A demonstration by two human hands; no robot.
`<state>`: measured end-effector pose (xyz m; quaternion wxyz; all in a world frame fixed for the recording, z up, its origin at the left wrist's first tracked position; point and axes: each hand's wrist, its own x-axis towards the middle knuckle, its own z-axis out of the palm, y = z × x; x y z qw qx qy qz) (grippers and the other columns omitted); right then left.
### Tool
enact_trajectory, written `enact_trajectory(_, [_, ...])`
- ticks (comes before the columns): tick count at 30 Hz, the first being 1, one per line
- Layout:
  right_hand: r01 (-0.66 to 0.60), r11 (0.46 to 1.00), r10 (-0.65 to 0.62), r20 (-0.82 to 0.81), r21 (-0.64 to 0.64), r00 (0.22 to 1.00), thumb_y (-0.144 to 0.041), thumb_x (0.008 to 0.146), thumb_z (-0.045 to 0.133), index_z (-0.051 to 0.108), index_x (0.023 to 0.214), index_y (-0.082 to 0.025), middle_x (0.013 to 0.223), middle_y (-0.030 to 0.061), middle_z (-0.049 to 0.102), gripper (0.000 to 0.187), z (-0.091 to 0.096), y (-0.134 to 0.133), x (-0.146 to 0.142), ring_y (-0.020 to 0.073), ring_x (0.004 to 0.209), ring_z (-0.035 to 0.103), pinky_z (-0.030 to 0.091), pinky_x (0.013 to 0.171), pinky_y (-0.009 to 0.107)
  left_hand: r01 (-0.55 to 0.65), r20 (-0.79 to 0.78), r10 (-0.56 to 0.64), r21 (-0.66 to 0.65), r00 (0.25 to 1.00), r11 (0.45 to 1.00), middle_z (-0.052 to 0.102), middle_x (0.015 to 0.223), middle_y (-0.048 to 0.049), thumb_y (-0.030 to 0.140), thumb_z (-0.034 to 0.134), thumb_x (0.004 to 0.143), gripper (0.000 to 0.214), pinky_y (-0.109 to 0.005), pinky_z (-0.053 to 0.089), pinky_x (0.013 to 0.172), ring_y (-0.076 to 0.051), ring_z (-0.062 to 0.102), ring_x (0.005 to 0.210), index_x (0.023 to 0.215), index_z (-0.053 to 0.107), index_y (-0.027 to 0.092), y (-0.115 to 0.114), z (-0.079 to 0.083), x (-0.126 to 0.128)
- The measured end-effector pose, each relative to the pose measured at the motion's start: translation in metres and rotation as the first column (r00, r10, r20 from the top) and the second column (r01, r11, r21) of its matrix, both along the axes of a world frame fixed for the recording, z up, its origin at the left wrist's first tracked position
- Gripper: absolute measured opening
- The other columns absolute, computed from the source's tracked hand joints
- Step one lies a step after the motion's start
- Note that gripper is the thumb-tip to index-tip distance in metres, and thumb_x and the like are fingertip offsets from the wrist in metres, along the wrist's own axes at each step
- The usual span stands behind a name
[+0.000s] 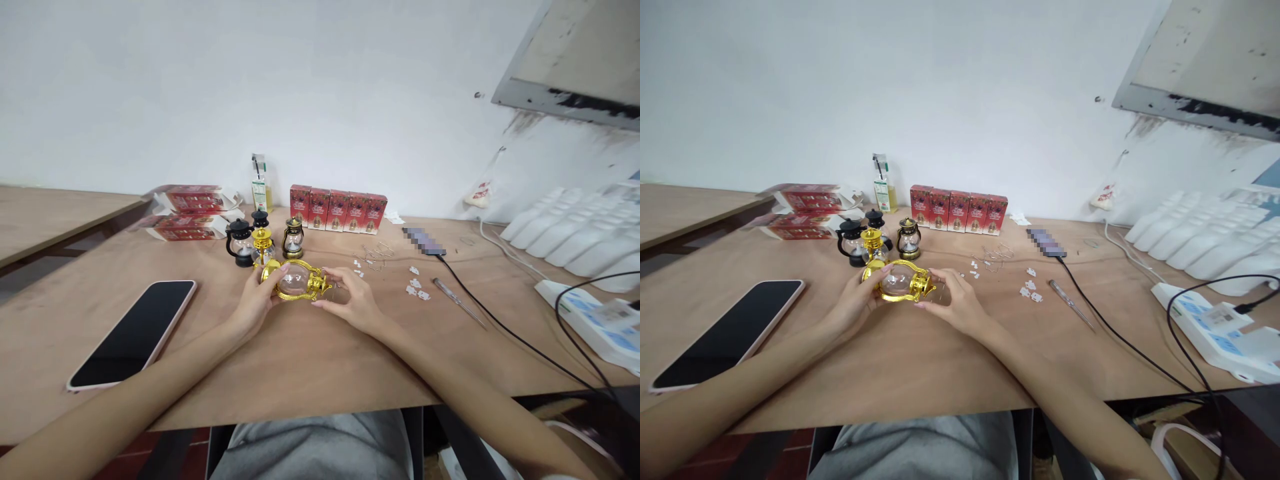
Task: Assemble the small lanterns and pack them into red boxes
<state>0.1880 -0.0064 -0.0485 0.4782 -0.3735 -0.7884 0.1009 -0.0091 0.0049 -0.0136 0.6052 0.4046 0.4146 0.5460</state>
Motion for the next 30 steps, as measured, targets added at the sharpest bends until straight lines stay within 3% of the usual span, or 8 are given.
enact_trajectory(7, [-0.003,0.999,-0.002,0.096,0.052,0.995,-0.027,0.077,0.068,0.043,0.129,-0.024,0.118,0.0093,0.058,0.058,0.0023,0.0004,0.0021,0.0218,0.109,0.058,0.048,0.096,0.039,0.014,-0.014,-0.014,-0.015,1.000,1.000,0.069,0.099,-0.0061,0.031,0.069,0.074,0.029,-0.029,0.059,0.063,-0.019,0.068,0.079,0.096,0.055,0.017,0.0006,-0.0005,-0.0006])
enact_trajectory(14, [-0.094,0.986,0.089,-0.043,-0.135,0.995,-0.029,0.073,0.072,0.040,0.129,-0.024,0.126,0.0093,0.057,0.065,-0.0005,0.0006,0.0021,0.0205,0.113,0.059,0.050,0.098,0.039,-0.009,-0.003,0.009,-0.007,1.000,1.000,0.069,0.095,-0.0050,0.030,0.069,0.073,0.028,-0.028,0.059,0.063,-0.018,0.068,0.079,0.094,0.056,0.017,-0.0009,0.0022,0.0010])
enact_trajectory(19, [-0.072,0.982,0.057,-0.090,-0.175,0.994,-0.033,0.070,0.075,0.039,0.130,-0.024,0.125,0.0104,0.058,0.070,0.0021,-0.0008,0.0014,0.0214,0.110,0.061,0.053,0.093,0.039,-0.002,0.004,0.002,-0.002,1.000,1.000,0.069,0.093,-0.0036,0.031,0.071,0.071,0.030,-0.028,0.059,0.064,-0.018,0.068,0.080,0.093,0.056,0.018,-0.0012,0.0018,0.0013])
enact_trajectory(25, [-0.043,0.990,0.040,-0.026,-0.135,0.999,-0.034,0.071,0.073,0.055,0.114,-0.021,0.108,0.0073,0.067,0.048,0.0054,-0.0017,0.0008,0.0205,0.099,0.066,0.054,0.089,0.038,-0.004,0.005,0.004,0.015,1.000,1.000,0.069,0.093,-0.0030,0.030,0.072,0.070,0.032,-0.029,0.059,0.066,-0.018,0.068,0.081,0.095,0.056,0.018,0.0002,-0.0008,0.0011])
enact_trajectory(30, [-0.025,0.995,0.027,0.018,-0.092,0.999,-0.035,0.072,0.073,0.057,0.108,-0.021,0.110,0.0075,0.066,0.043,0.0043,0.0008,0.0035,0.0215,0.100,0.064,0.053,0.088,0.038,0.030,0.030,-0.030,-0.004,0.999,1.000,0.070,0.092,-0.0042,0.031,0.071,0.071,0.030,-0.031,0.059,0.068,-0.018,0.068,0.079,0.094,0.057,0.017,0.0011,-0.0014,0.0001])
